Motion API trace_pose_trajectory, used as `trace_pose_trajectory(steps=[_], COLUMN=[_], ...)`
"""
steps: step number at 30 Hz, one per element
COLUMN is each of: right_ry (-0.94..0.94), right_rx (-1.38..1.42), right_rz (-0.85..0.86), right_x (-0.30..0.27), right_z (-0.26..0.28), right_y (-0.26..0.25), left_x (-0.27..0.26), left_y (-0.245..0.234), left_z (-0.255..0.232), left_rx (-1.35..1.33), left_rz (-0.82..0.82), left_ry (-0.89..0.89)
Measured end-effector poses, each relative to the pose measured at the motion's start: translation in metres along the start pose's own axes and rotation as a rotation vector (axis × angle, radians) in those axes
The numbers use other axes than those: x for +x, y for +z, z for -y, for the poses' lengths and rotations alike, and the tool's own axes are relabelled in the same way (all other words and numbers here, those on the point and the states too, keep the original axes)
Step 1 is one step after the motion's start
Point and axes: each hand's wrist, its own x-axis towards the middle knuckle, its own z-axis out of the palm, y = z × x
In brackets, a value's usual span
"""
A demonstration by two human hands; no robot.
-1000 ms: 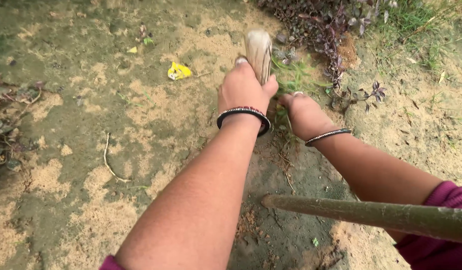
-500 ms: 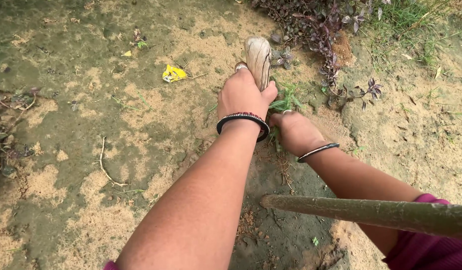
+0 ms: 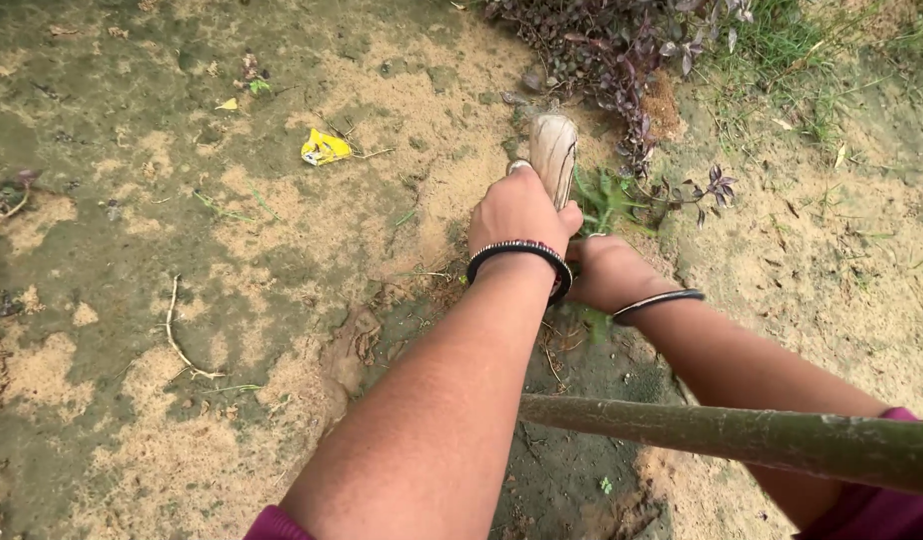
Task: Planting a thin sapling in the soil and stabilizing it using a stone and manual soil packing.
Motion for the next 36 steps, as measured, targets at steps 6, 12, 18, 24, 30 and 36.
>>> trace_pose_trajectory(steps=[6,12,18,24,30,36], right_ry=[0.053,-0.018,-0.032,0.081,0.216,0.063], right_rx=[-0.030,-0.153,-0.118,-0.180,-0.107,0.052], right_rz=[-0.026,0.028,0.029,0.038,-0.038,-0.050], right_x=[0.000,-0.015,-0.029,-0.027,-0.033,-0.031], right_z=[-0.007,-0.003,0.006,-0.016,-0.036,-0.013], right_y=[0.033,0.008,-0.011,-0.021,-0.025,-0.017], left_x=[-0.002,-0.003,-0.013,-0.014,-0.010,-0.006], left_y=[-0.014,-0.001,-0.020,-0.025,-0.035,-0.059], left_z=[-0.012,0.002,-0.008,0.004,0.006,0.006], left_rx=[-0.028,0.033,-0.018,0.069,0.012,0.017], left_rz=[-0.030,0.014,0.005,0.089,-0.066,-0.059], left_ry=[-0.039,0.033,-0.019,-0.012,0.004,-0.037])
